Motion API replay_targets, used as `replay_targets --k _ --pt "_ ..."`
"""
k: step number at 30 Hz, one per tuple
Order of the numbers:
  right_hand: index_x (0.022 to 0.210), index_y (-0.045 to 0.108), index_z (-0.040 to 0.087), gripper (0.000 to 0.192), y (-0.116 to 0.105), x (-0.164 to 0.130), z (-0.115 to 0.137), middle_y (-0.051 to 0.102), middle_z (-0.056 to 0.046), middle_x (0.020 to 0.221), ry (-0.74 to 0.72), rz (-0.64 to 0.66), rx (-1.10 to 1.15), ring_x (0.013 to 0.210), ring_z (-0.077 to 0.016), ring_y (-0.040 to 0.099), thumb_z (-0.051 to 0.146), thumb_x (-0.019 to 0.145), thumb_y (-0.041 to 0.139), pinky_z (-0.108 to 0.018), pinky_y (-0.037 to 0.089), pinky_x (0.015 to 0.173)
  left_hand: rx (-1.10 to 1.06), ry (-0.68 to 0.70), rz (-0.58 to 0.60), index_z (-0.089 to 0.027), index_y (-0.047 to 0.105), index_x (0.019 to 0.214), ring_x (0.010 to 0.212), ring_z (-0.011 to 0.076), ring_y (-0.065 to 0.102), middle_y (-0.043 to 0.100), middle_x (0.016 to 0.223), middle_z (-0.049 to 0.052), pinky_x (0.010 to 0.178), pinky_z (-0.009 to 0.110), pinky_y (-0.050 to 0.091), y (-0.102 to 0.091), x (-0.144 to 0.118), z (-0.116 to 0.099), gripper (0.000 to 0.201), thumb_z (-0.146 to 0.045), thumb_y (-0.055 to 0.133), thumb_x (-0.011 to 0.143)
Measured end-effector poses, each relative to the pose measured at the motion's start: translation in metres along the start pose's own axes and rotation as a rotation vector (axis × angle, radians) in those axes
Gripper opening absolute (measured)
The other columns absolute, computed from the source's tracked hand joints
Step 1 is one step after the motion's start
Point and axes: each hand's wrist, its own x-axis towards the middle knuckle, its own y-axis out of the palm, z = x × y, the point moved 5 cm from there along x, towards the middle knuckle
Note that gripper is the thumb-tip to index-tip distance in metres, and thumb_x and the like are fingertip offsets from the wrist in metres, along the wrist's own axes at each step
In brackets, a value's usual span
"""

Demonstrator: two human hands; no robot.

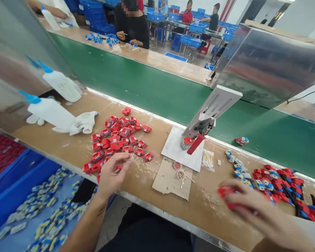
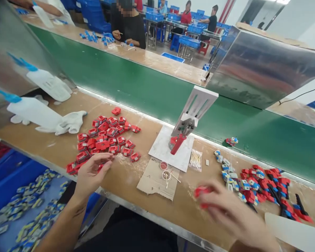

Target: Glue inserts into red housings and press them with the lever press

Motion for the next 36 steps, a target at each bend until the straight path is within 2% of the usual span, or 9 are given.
replay_targets --k 5,9,13,17,20,23,26,30,36 --pt "0.128 0.069 0.034 0.030 0.059 -0.029 0.144 0.074 -0.009 0.124 -0.151 0.030 -0.026 0.103 -0.0243 0.066 0.029 0.098 0.067 -0.037 0.062 0.085 0.109 0.027 -0.044 -0.022 0.071 0.101 0.096 0.0223 0.076 0.078 0.103 0.006 0.088 0.038 0.062 -0.001 -0.013 -0.001 0.010 -0.030 0.068 0.096" --pt "0.134 0.067 0.033 0.037 0.068 -0.035 0.187 0.069 -0.015 0.138 -0.170 0.053 -0.054 0.101 -0.0290 0.069 0.020 0.099 0.062 -0.038 0.065 0.069 0.162 0.058 -0.072 -0.023 0.071 0.098 0.103 0.0239 0.075 0.077 0.107 0.006 0.096 0.041 0.061 -0.005 -0.018 -0.006 0.007 -0.029 0.068 0.096" --pt "0.153 0.050 0.035 0.055 0.045 -0.061 0.173 0.061 -0.018 0.148 -0.167 -0.091 0.056 0.101 -0.0276 0.071 0.020 0.101 0.060 -0.043 0.068 0.076 0.070 -0.002 -0.032 -0.023 0.073 0.101 0.105 0.0234 0.073 0.075 0.113 0.007 0.097 0.040 0.061 0.003 -0.033 -0.012 0.012 -0.034 0.069 0.097" --pt "0.163 0.027 0.026 0.078 0.025 -0.098 0.153 0.057 -0.021 0.147 -0.111 -0.371 0.244 0.118 -0.0316 0.067 0.037 0.099 0.070 -0.048 0.065 0.097 -0.543 -0.282 0.424 -0.025 0.069 0.125 0.098 0.0240 0.076 0.073 0.122 0.012 0.079 0.035 0.065 0.065 -0.056 -0.029 0.040 -0.056 0.060 0.101" --pt "0.160 0.032 0.031 0.085 0.018 -0.111 0.142 0.055 -0.020 0.149 -0.094 -0.416 0.194 0.123 -0.0362 0.064 0.048 0.091 0.079 -0.052 0.062 0.100 -0.860 -0.591 0.620 -0.025 0.067 0.128 0.094 0.0250 0.076 0.076 0.113 0.012 0.078 0.037 0.065 0.105 -0.062 -0.041 0.044 -0.058 0.055 0.102" --pt "0.157 0.037 0.031 0.084 0.002 -0.126 0.113 0.056 -0.019 0.145 -0.063 -0.499 0.225 0.121 -0.0355 0.064 0.055 0.089 0.080 -0.052 0.062 0.097 -0.924 -0.758 0.622 -0.023 0.069 0.120 0.082 0.0209 0.074 0.076 0.107 0.010 0.069 0.033 0.063 0.120 -0.046 -0.039 0.033 -0.047 0.064 0.098" --pt "0.147 0.053 0.029 0.061 -0.006 -0.144 0.077 0.066 -0.015 0.126 0.011 -0.482 0.237 0.110 -0.0318 0.066 0.046 0.093 0.077 -0.048 0.063 0.089 -0.894 -0.669 0.579 -0.020 0.072 0.119 0.080 0.0191 0.073 0.075 0.105 0.011 0.066 0.030 0.062 0.121 -0.016 -0.033 0.032 -0.041 0.069 0.095" --pt "0.114 0.075 0.027 0.016 0.016 -0.147 0.061 0.077 -0.009 0.104 -0.070 -0.198 0.221 0.091 -0.0244 0.067 0.027 0.102 0.065 -0.041 0.061 0.081 -0.836 -0.439 0.598 -0.021 0.068 0.129 0.079 0.0168 0.074 0.074 0.098 0.006 0.072 0.029 0.063 0.136 0.019 -0.029 0.044 -0.039 0.080 0.091" --pt "0.103 0.077 0.025 0.018 0.029 -0.123 0.059 0.081 -0.006 0.093 -0.091 -0.235 0.285 0.083 -0.0209 0.067 0.021 0.105 0.059 -0.035 0.058 0.077 -0.710 -0.177 0.543 -0.018 0.068 0.119 0.098 0.0207 0.078 0.077 0.114 0.011 0.086 0.031 0.066 0.158 0.027 -0.027 0.053 -0.049 0.090 0.082"
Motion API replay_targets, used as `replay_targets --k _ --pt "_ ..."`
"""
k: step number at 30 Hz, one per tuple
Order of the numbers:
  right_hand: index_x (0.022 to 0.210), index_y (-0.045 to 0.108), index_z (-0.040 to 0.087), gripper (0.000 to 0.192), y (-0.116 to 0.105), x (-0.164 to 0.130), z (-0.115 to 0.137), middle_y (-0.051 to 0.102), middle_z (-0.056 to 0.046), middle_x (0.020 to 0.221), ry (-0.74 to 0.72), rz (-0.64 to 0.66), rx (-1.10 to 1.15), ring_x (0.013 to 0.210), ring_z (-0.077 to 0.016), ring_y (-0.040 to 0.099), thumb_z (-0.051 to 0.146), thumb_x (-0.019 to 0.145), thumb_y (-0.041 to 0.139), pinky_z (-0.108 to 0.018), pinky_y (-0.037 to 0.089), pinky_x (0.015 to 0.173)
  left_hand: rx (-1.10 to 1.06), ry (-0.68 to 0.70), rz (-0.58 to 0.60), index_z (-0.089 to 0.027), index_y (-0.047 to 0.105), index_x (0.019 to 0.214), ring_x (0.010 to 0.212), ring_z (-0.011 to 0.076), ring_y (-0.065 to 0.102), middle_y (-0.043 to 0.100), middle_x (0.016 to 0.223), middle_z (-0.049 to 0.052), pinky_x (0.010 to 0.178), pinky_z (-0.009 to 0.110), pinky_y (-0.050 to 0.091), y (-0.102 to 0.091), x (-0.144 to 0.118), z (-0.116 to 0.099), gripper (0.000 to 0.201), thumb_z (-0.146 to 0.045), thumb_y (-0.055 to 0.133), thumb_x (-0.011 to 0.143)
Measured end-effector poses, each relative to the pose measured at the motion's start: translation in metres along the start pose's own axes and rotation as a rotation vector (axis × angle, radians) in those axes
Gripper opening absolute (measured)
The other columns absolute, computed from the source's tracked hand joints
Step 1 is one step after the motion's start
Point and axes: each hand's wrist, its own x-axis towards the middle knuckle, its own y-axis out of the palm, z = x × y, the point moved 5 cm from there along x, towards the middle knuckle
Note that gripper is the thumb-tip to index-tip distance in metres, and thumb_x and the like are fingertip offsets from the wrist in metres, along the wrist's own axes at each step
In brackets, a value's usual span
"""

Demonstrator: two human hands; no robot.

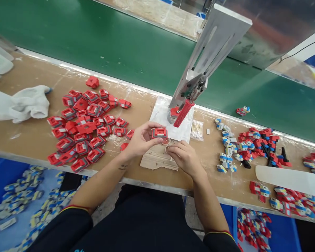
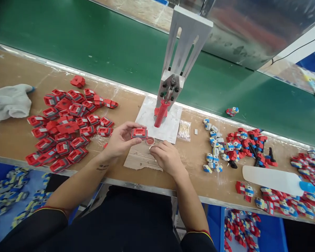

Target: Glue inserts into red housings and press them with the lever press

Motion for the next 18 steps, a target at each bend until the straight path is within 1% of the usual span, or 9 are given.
replay_targets --k 2,5,8,11,12,13,14,16,18 --pt "0.103 0.077 0.025 0.018 0.003 0.002 -0.004 0.081 -0.006 0.089 0.019 0.006 0.016 0.082 -0.0213 0.066 0.020 0.105 0.059 -0.036 0.058 0.076 0.024 0.026 -0.021 -0.016 0.070 0.112 0.100 0.0219 0.079 0.077 0.120 0.013 0.088 0.033 0.067 0.001 -0.006 0.003 0.050 -0.049 0.091 0.081" --pt "0.102 0.077 0.026 0.017 0.005 -0.001 -0.010 0.082 -0.005 0.090 0.052 -0.007 0.077 0.080 -0.0209 0.067 0.020 0.104 0.061 -0.036 0.058 0.076 0.047 0.063 -0.058 -0.016 0.072 0.112 0.103 0.0223 0.080 0.077 0.125 0.014 0.090 0.034 0.068 -0.001 -0.016 0.004 0.046 -0.046 0.091 0.082" --pt "0.101 0.077 0.027 0.014 0.002 -0.003 -0.012 0.083 -0.005 0.092 0.082 -0.036 0.130 0.079 -0.0203 0.069 0.021 0.102 0.064 -0.035 0.058 0.074 0.073 0.096 -0.057 -0.018 0.074 0.112 0.109 0.0235 0.079 0.079 0.121 0.013 0.095 0.035 0.067 -0.003 -0.019 0.005 0.041 -0.043 0.089 0.084" --pt "0.096 0.077 0.027 0.014 -0.005 -0.003 -0.010 0.081 -0.004 0.085 0.089 -0.043 0.145 0.073 -0.0195 0.069 0.021 0.101 0.065 -0.034 0.059 0.069 0.101 0.159 -0.053 -0.020 0.077 0.113 0.112 0.0247 0.078 0.080 0.119 0.013 0.099 0.038 0.066 -0.005 -0.019 0.002 0.037 -0.040 0.089 0.085" --pt "0.095 0.076 0.027 0.013 -0.010 -0.003 -0.008 0.081 -0.003 0.084 0.100 -0.074 0.167 0.072 -0.0191 0.070 0.021 0.100 0.067 -0.034 0.059 0.068 0.121 0.189 -0.056 -0.021 0.078 0.112 0.112 0.0248 0.079 0.081 0.118 0.012 0.100 0.039 0.066 -0.005 -0.019 0.000 0.035 -0.037 0.090 0.084" --pt "0.094 0.075 0.027 0.011 -0.016 -0.002 -0.006 0.081 -0.003 0.083 0.119 -0.141 0.210 0.072 -0.0188 0.071 0.020 0.099 0.068 -0.034 0.059 0.067 0.147 0.219 -0.058 -0.021 0.078 0.112 0.111 0.0247 0.079 0.081 0.116 0.012 0.100 0.039 0.066 -0.005 -0.020 -0.002 0.033 -0.035 0.090 0.084" --pt "0.094 0.074 0.028 0.010 -0.024 -0.003 -0.005 0.081 -0.002 0.083 0.144 -0.243 0.274 0.072 -0.0187 0.072 0.020 0.098 0.070 -0.034 0.059 0.066 0.175 0.251 -0.057 -0.021 0.079 0.111 0.110 0.0245 0.079 0.082 0.115 0.012 0.100 0.039 0.066 -0.004 -0.020 -0.005 0.031 -0.032 0.090 0.084" --pt "0.095 0.071 0.028 0.007 -0.037 -0.004 -0.001 0.080 -0.001 0.083 0.203 -0.483 0.447 0.073 -0.0193 0.075 0.022 0.097 0.073 -0.035 0.060 0.066 0.232 0.309 -0.043 -0.022 0.079 0.110 0.108 0.0240 0.080 0.083 0.113 0.011 0.098 0.039 0.066 0.000 -0.021 -0.010 0.028 -0.028 0.090 0.084" --pt "0.095 0.068 0.029 0.008 -0.040 -0.003 0.005 0.080 -0.001 0.082 0.244 -0.652 0.613 0.076 -0.0208 0.078 0.028 0.096 0.076 -0.038 0.063 0.070 0.272 0.339 -0.024 -0.023 0.080 0.109 0.106 0.0234 0.081 0.083 0.111 0.010 0.095 0.038 0.067 0.004 -0.022 -0.014 0.026 -0.026 0.089 0.085"
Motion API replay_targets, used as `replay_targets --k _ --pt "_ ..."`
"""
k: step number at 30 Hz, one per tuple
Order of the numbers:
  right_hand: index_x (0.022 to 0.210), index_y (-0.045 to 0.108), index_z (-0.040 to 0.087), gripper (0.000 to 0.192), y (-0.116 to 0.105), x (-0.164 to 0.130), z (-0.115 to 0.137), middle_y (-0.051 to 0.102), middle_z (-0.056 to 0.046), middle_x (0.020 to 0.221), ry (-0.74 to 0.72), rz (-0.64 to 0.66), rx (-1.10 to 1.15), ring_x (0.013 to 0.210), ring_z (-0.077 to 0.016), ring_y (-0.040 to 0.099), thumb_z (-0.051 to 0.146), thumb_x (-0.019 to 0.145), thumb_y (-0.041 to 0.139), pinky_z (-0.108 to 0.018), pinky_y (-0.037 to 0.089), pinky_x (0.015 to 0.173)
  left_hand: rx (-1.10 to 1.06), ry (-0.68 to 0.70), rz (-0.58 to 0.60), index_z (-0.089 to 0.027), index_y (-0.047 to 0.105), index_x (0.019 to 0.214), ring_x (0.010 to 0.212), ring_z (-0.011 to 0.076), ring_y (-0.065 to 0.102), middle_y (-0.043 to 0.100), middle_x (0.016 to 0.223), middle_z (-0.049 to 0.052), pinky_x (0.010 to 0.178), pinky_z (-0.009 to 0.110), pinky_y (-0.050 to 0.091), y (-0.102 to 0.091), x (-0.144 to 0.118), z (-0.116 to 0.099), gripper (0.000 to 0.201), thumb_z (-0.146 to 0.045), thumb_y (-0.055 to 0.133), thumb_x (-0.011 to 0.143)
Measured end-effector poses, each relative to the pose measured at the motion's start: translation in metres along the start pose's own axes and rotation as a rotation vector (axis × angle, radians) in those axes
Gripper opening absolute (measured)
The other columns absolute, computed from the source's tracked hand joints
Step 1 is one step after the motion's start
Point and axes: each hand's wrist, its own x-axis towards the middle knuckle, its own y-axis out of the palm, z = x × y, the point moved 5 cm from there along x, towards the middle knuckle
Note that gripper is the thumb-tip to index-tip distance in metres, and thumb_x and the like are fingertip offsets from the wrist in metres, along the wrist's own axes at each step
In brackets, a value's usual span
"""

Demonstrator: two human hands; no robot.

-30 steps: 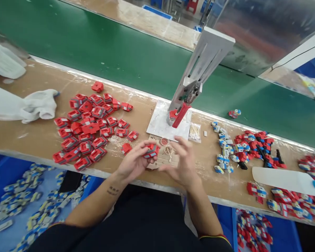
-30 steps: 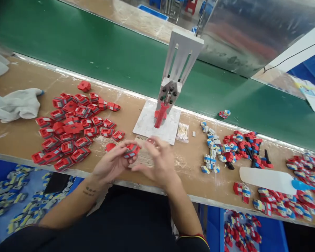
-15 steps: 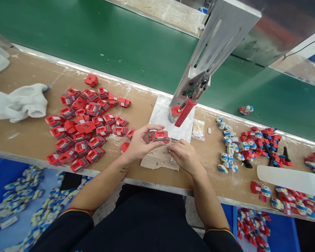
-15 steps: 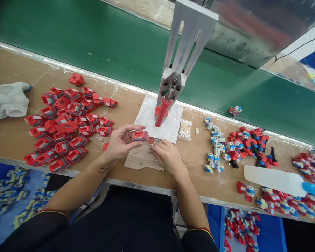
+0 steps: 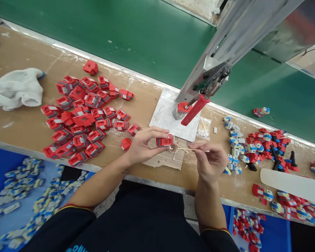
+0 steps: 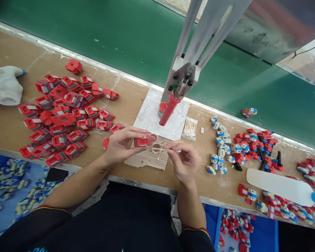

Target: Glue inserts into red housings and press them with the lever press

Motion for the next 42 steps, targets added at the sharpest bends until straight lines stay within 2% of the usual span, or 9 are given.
replay_targets --k 3,8,16,28,31,33,38,40,42 --pt "0.090 0.063 0.028 0.020 0.014 0.000 0.001 0.080 0.000 0.079 0.089 -0.049 0.096 0.078 -0.0236 0.081 0.040 0.096 0.077 -0.045 0.068 0.076 0.024 0.003 0.022 -0.023 0.080 0.106 0.101 0.0225 0.082 0.084 0.110 0.009 0.091 0.037 0.068 0.004 0.000 -0.002 0.023 -0.028 0.089 0.085" --pt "0.089 0.062 0.026 0.027 0.030 -0.002 -0.008 0.082 -0.002 0.079 0.193 0.029 0.084 0.081 -0.0254 0.084 0.049 0.096 0.076 -0.044 0.071 0.077 0.027 0.029 0.046 -0.023 0.080 0.108 0.101 0.0214 0.082 0.083 0.111 0.009 0.089 0.035 0.069 0.006 -0.001 -0.003 0.024 -0.024 0.088 0.085" --pt "0.095 0.069 0.025 0.007 0.030 -0.001 -0.005 0.084 -0.001 0.085 0.048 0.083 0.111 0.091 -0.0234 0.085 0.024 0.097 0.076 -0.036 0.073 0.081 0.031 0.132 0.019 -0.021 0.080 0.111 0.100 0.0206 0.082 0.083 0.109 0.010 0.089 0.031 0.069 0.006 0.002 -0.007 0.029 -0.021 0.089 0.084" --pt "0.105 0.075 0.027 0.024 0.014 -0.001 0.003 0.084 0.001 0.088 -0.135 0.086 -0.045 0.086 -0.0221 0.085 0.008 0.091 0.076 -0.037 0.073 0.077 0.038 0.130 0.028 -0.021 0.080 0.111 0.099 0.0205 0.082 0.082 0.109 0.010 0.089 0.031 0.069 0.005 0.000 -0.005 0.032 -0.016 0.090 0.081" --pt "0.102 0.075 0.028 0.017 -0.002 0.007 0.010 0.081 0.001 0.082 -0.202 0.015 -0.066 0.082 -0.0218 0.082 0.014 0.093 0.077 -0.039 0.070 0.073 -0.058 0.065 0.009 -0.023 0.080 0.111 0.106 0.0232 0.081 0.081 0.109 0.009 0.098 0.037 0.067 0.002 0.000 0.000 0.037 -0.013 0.092 0.078" --pt "0.098 0.076 0.028 0.013 -0.010 0.011 0.012 0.079 0.001 0.077 -0.224 0.044 -0.144 0.078 -0.0211 0.078 0.017 0.092 0.078 -0.038 0.066 0.071 -0.178 -0.005 -0.004 -0.025 0.081 0.112 0.110 0.0243 0.080 0.079 0.109 0.008 0.101 0.038 0.066 -0.001 0.001 0.003 0.039 -0.012 0.092 0.078" --pt "0.097 0.075 0.026 0.017 0.008 0.008 -0.008 0.080 0.000 0.082 -0.193 0.508 -0.418 0.073 -0.0172 0.069 0.009 0.094 0.074 -0.031 0.057 0.067 -0.422 -0.297 0.017 -0.021 0.079 0.118 0.098 0.0214 0.079 0.078 0.111 0.011 0.082 0.028 0.065 -0.004 0.002 0.012 0.043 -0.024 0.094 0.078" --pt "0.096 0.075 0.025 0.016 0.015 0.004 -0.015 0.080 0.000 0.082 -0.211 0.595 -0.461 0.072 -0.0167 0.067 0.010 0.096 0.070 -0.030 0.055 0.065 -0.553 -0.416 -0.005 -0.021 0.071 0.128 0.087 0.0183 0.077 0.079 0.110 0.011 0.076 0.026 0.062 -0.004 0.002 0.014 0.053 -0.035 0.093 0.081" --pt "0.095 0.075 0.025 0.016 0.016 0.003 -0.017 0.080 0.000 0.082 -0.203 0.581 -0.444 0.072 -0.0163 0.067 0.010 0.097 0.070 -0.030 0.055 0.065 -0.689 -0.504 -0.031 -0.022 0.064 0.132 0.073 0.0141 0.072 0.080 0.105 0.010 0.067 0.024 0.057 -0.001 0.001 0.016 0.058 -0.046 0.088 0.085"
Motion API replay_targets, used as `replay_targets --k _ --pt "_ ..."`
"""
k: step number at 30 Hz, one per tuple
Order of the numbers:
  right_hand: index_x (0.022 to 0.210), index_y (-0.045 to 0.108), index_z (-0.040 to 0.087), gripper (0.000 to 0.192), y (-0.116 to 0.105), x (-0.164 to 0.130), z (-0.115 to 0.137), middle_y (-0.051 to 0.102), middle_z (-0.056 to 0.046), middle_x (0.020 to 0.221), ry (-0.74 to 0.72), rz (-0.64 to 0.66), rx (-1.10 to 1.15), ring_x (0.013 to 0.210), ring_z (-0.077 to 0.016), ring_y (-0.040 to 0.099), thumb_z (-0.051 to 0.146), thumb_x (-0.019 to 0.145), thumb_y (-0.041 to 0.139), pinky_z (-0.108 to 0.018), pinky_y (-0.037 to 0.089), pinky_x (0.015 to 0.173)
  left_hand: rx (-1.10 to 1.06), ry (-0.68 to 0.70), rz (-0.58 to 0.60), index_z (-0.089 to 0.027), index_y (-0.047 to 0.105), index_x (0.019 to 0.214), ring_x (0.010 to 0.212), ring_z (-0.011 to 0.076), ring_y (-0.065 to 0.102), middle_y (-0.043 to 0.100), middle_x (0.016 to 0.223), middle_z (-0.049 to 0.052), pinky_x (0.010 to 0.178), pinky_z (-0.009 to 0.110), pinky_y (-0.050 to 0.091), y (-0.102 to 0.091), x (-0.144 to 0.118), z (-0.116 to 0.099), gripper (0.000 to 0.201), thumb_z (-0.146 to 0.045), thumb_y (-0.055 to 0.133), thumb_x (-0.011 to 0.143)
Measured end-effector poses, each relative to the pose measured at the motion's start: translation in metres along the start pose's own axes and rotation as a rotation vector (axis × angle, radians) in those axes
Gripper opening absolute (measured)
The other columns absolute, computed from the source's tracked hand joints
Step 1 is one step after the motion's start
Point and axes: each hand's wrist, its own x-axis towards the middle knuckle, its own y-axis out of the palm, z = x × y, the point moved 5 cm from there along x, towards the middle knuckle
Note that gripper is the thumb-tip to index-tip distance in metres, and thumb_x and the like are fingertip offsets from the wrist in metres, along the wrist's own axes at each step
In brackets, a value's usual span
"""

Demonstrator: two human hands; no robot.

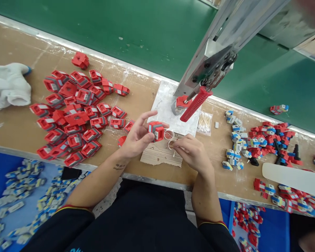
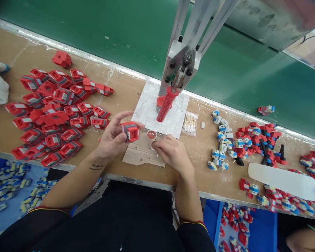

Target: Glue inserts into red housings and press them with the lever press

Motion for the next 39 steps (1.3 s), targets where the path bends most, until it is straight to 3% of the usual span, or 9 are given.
replay_targets --k 2,4,7,11,19,33,36,39 --pt "0.097 0.075 0.026 0.016 -0.008 0.000 0.001 0.080 0.000 0.083 0.032 -0.144 0.078 0.072 -0.0164 0.070 0.010 0.095 0.072 -0.031 0.057 0.066 -0.100 -0.075 -0.002 -0.021 0.062 0.124 0.062 0.0115 0.065 0.080 0.093 0.008 0.058 0.022 0.052 0.004 0.001 0.004 0.051 -0.053 0.082 0.089" --pt "0.097 0.075 0.027 0.015 -0.018 -0.001 0.005 0.079 0.000 0.081 0.064 -0.371 0.204 0.071 -0.0173 0.072 0.013 0.094 0.075 -0.033 0.058 0.065 -0.152 -0.159 0.014 -0.020 0.062 0.112 0.052 0.0100 0.058 0.078 0.081 0.005 0.050 0.020 0.044 0.010 0.001 0.009 0.045 -0.057 0.077 0.092" --pt "0.099 0.075 0.028 0.010 -0.018 0.000 0.015 0.079 0.001 0.080 0.074 -0.600 0.407 0.072 -0.0190 0.077 0.019 0.095 0.077 -0.035 0.064 0.064 -0.155 -0.279 0.059 -0.018 0.061 0.098 0.039 0.0085 0.044 0.069 0.064 0.002 0.040 0.019 0.032 0.018 -0.001 0.017 0.049 -0.066 0.068 0.093" --pt "0.101 0.074 0.028 0.009 0.006 0.009 0.026 0.081 0.001 0.084 0.115 -0.564 0.604 0.084 -0.0211 0.083 0.021 0.096 0.076 -0.036 0.071 0.071 -0.030 -0.386 0.038 -0.017 0.063 0.090 0.036 0.0091 0.039 0.052 0.052 -0.005 0.036 0.019 0.025 0.019 -0.007 0.024 0.067 -0.084 0.057 0.088" --pt "0.097 0.075 0.026 0.007 0.021 0.012 0.025 0.080 0.002 0.080 0.206 -0.495 0.738 0.084 -0.0216 0.085 0.020 0.095 0.078 -0.031 0.071 0.067 0.137 -0.419 0.000 -0.018 0.063 0.085 0.043 0.0096 0.042 0.053 0.058 -0.003 0.038 0.021 0.031 0.020 -0.010 0.018 0.076 -0.093 0.053 0.082" --pt "0.099 0.076 0.027 0.014 0.013 0.008 0.026 0.084 -0.001 0.085 0.144 -0.455 0.467 0.080 -0.0224 0.085 0.014 0.093 0.077 -0.034 0.072 0.068 0.157 -0.407 0.032 -0.018 0.068 0.086 0.044 0.0110 0.043 0.054 0.057 -0.002 0.041 0.023 0.032 0.018 -0.009 0.016 0.077 -0.093 0.050 0.085" --pt "0.098 0.077 0.027 0.015 0.003 0.006 0.027 0.083 -0.001 0.083 0.114 -0.473 0.425 0.076 -0.0220 0.084 0.013 0.092 0.077 -0.036 0.072 0.069 0.156 -0.406 0.015 -0.018 0.068 0.086 0.043 0.0103 0.042 0.053 0.057 -0.002 0.040 0.022 0.029 0.017 -0.009 0.016 0.076 -0.092 0.051 0.085" --pt "0.098 0.078 0.027 0.015 -0.020 -0.004 0.022 0.081 -0.001 0.079 0.088 -0.575 0.385 0.072 -0.0219 0.082 0.014 0.092 0.077 -0.036 0.070 0.062 0.137 -0.401 0.005 -0.017 0.067 0.085 0.041 0.0094 0.040 0.052 0.055 -0.003 0.038 0.021 0.027 0.015 -0.008 0.016 0.079 -0.095 0.053 0.081"
